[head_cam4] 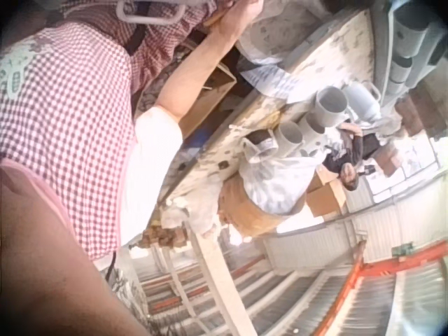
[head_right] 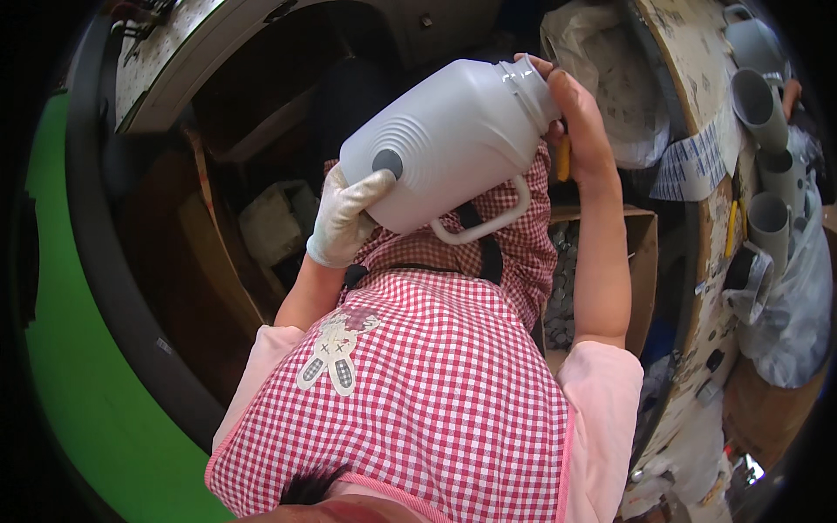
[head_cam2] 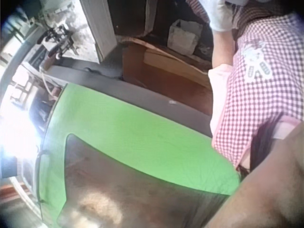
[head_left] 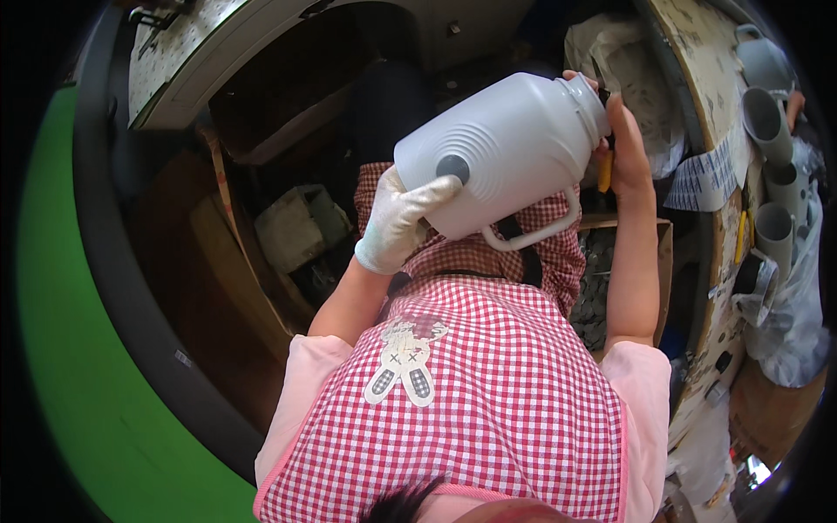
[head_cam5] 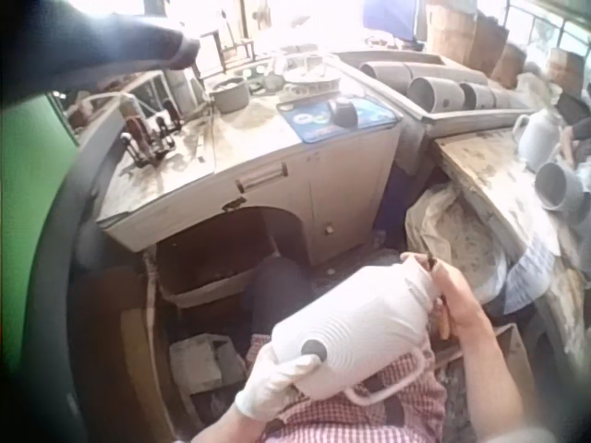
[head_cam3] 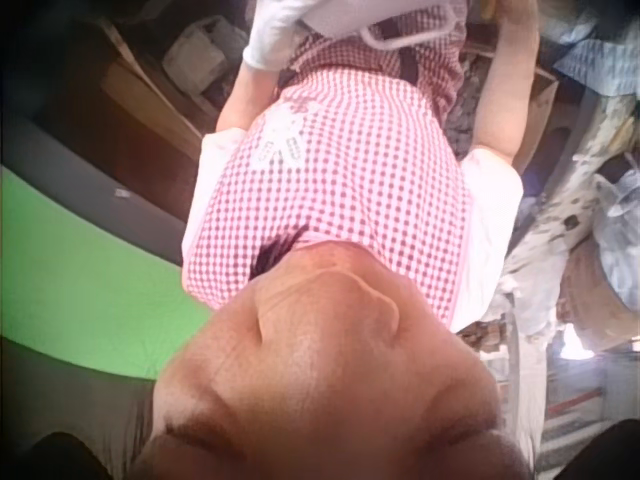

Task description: The person assembles white plastic jugs by inserting circular gray components into the side openings and using pliers to secure them. The person handles multiple jugs one at a time, picking them up, inserting parts, and placing them aside.

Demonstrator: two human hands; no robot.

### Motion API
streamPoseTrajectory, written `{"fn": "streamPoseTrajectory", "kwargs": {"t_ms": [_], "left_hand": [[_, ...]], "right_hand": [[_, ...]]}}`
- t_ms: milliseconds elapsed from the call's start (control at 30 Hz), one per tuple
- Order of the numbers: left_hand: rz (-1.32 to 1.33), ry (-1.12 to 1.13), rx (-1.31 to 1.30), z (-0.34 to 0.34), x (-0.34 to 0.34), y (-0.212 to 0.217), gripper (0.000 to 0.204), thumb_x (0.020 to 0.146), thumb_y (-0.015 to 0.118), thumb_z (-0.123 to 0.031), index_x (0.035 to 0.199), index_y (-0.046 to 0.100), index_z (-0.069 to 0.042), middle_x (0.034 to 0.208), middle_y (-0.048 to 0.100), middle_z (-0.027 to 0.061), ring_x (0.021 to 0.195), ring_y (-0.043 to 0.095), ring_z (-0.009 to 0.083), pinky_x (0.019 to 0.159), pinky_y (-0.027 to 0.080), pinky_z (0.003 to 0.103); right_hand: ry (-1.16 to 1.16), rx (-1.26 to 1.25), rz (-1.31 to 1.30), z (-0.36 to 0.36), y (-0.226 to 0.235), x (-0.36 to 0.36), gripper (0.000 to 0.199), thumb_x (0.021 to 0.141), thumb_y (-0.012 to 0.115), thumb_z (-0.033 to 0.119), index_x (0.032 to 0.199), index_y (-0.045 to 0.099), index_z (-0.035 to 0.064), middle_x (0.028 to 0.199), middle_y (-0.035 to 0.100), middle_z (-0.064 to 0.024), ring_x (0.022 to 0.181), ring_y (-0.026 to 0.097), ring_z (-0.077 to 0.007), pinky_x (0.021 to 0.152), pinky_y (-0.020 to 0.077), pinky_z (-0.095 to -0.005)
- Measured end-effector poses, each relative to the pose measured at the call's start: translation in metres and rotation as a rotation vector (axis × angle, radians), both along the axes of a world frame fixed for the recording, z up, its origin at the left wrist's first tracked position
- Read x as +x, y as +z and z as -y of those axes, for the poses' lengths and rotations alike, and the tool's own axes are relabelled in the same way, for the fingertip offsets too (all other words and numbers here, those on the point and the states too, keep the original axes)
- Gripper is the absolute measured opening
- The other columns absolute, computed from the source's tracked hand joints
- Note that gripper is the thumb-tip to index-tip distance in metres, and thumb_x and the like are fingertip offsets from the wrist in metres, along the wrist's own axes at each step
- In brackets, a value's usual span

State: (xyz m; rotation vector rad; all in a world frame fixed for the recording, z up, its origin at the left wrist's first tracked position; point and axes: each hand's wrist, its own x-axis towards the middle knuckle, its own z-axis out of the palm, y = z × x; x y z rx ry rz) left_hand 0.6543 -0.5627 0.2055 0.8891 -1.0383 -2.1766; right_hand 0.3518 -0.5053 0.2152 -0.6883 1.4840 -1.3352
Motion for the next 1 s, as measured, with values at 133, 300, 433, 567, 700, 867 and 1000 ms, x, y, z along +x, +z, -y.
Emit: {"fn": "streamPoseTrajectory", "kwargs": {"t_ms": [133,300,433,567,700,867,1000], "left_hand": [[0.181,0.135,-0.159,0.005,0.002,-0.015,0.048,0.093,0.08,-0.033,0.126,0.065,-0.001,0.114,0.072,0.0073,0.108,0.065,0.0173,0.101,0.049,0.036],[0.106,0.167,-0.15,0.012,-0.009,-0.02,0.046,0.096,0.076,-0.03,0.129,0.064,-0.001,0.116,0.072,0.0088,0.111,0.066,0.0181,0.101,0.052,0.035],[0.042,0.218,-0.011,0.011,-0.022,-0.011,0.045,0.103,0.067,-0.029,0.133,0.059,0.004,0.115,0.07,0.0114,0.107,0.069,0.0185,0.097,0.056,0.034],[0.074,0.226,0.054,0.002,-0.027,-0.001,0.045,0.103,0.066,-0.027,0.132,0.059,0.005,0.113,0.071,0.012,0.101,0.072,0.0185,0.089,0.06,0.031],[0.11,0.122,0.019,-0.002,-0.032,0.005,0.041,0.102,0.066,-0.026,0.128,0.062,0.005,0.108,0.073,0.0124,0.092,0.072,0.0168,0.08,0.059,0.029],[0.122,0.15,-0.037,0.0,-0.034,0.007,0.038,0.103,0.065,-0.026,0.124,0.064,0.004,0.108,0.073,0.012,0.088,0.071,0.0166,0.073,0.059,0.029],[0.139,0.119,-0.03,0.003,-0.033,0.008,0.036,0.104,0.064,-0.025,0.125,0.064,0.004,0.109,0.073,0.0121,0.089,0.071,0.0164,0.074,0.059,0.029]], "right_hand": [[0.021,-0.272,-0.331,-0.003,-0.008,0.018,0.081,0.082,0.079,0.061,0.134,0.065,0.0009,0.123,0.072,-0.0107,0.109,0.068,-0.0164,0.091,0.0548,-0.0297],[-0.122,-0.086,-0.449,0.025,-0.006,0.009,0.061,0.093,0.071,0.051,0.128,0.068,0.0008,0.114,0.072,-0.0112,0.105,0.067,-0.0191,0.091,0.0518,-0.0341],[-0.166,-0.127,-0.872,0.044,0.008,0.004,0.05,0.11,0.051,0.043,0.133,0.067,0.0015,0.087,0.066,-0.0033,0.062,0.054,-0.0059,0.056,0.0431,-0.0248],[0.063,0.089,-0.305,0.002,0.024,0.046,0.042,0.113,0.046,0.029,0.146,0.059,0.0067,0.077,0.064,-0.0008,0.053,0.05,-0.0026,0.05,0.0402,-0.0194],[0.387,-0.073,-0.494,-0.021,0.023,0.088,0.042,0.109,0.052,0.01,0.151,0.055,0.0125,0.073,0.062,-0.0008,0.053,0.048,-0.0034,0.05,0.042,-0.0209],[0.4,-0.055,-0.625,-0.018,0.021,0.097,0.047,0.103,0.057,0.004,0.15,0.055,0.0119,0.078,0.068,-0.0111,0.067,0.067,-0.0198,0.066,0.055,-0.0325],[0.406,-0.097,-0.743,-0.018,0.02,0.095,0.049,0.1,0.059,0.002,0.149,0.056,0.0109,0.08,0.069,-0.0132,0.067,0.068,-0.0215,0.066,0.0558,-0.0336]]}}
